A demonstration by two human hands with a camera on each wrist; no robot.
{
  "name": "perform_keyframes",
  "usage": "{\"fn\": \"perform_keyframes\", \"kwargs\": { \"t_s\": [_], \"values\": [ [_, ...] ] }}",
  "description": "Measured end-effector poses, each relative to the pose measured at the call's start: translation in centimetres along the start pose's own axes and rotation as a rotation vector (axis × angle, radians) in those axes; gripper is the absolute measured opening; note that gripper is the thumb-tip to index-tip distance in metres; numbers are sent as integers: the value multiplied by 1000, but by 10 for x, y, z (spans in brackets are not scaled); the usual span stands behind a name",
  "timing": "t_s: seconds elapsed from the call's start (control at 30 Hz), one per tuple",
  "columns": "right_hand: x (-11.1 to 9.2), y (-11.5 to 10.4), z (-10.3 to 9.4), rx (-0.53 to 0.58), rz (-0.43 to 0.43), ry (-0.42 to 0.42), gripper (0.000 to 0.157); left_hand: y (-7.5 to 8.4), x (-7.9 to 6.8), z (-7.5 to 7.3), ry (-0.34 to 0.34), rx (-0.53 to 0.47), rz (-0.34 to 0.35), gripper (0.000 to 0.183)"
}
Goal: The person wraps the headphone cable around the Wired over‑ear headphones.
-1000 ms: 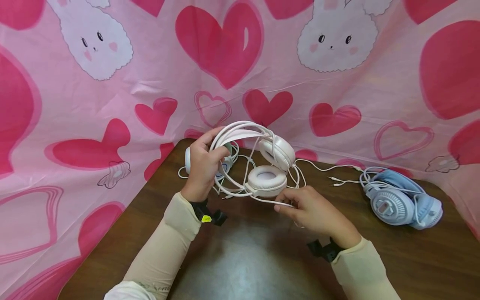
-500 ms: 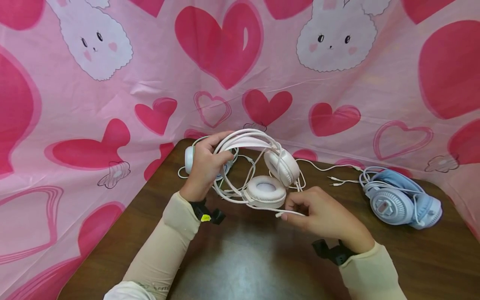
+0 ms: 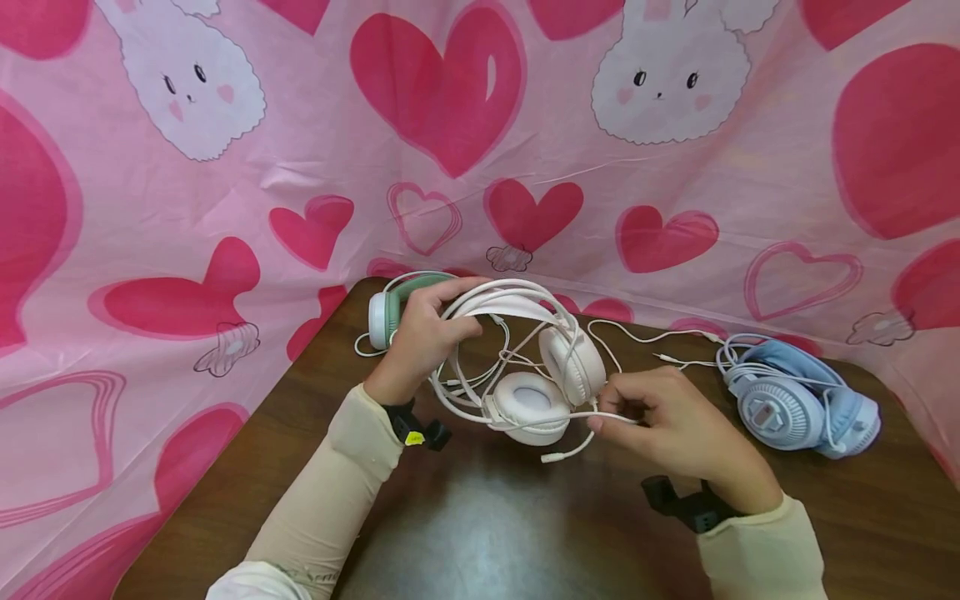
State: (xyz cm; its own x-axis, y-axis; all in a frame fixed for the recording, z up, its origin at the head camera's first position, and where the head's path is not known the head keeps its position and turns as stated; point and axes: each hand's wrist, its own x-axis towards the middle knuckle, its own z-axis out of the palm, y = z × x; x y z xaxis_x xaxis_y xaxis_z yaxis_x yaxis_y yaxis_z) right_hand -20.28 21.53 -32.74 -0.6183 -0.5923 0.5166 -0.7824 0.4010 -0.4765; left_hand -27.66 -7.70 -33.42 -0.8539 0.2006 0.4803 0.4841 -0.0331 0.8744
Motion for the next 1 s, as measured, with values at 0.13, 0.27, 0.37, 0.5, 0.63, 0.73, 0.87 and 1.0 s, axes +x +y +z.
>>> {"fn": "perform_keyframes", "kwargs": {
  "t_s": [0.13, 0.27, 0.37, 0.5, 0.63, 0.73, 0.87, 1.0],
  "values": [
    [-2, -4, -7, -38, 39, 20, 32, 1, -1, 1, -91, -7, 17, 49],
    [-5, -5, -13, -81, 51, 37, 34, 1, -2, 2, -168, -2, 25, 47],
    [-8, -4, -16, -83, 7, 58, 35, 2, -3, 2, -215, 4, 43, 46],
    [-10, -4, -21, -76, -22, 59, 37, 3, -4, 4, -274, 16, 60, 46],
    [-12, -7, -23, -74, -4, 51, 37, 3, -5, 5, -333, 21, 54, 49],
    [-13, -6, -22, -63, -13, 59, 38, 3, -5, 6, -373, 17, 75, 49],
    [-13, -4, -22, -61, -32, 69, 38, 3, -6, 5, -398, -5, 94, 49],
    [-11, -6, -24, -80, -11, 59, 39, 5, -6, 4, -412, -35, 99, 49]
  ]
}}
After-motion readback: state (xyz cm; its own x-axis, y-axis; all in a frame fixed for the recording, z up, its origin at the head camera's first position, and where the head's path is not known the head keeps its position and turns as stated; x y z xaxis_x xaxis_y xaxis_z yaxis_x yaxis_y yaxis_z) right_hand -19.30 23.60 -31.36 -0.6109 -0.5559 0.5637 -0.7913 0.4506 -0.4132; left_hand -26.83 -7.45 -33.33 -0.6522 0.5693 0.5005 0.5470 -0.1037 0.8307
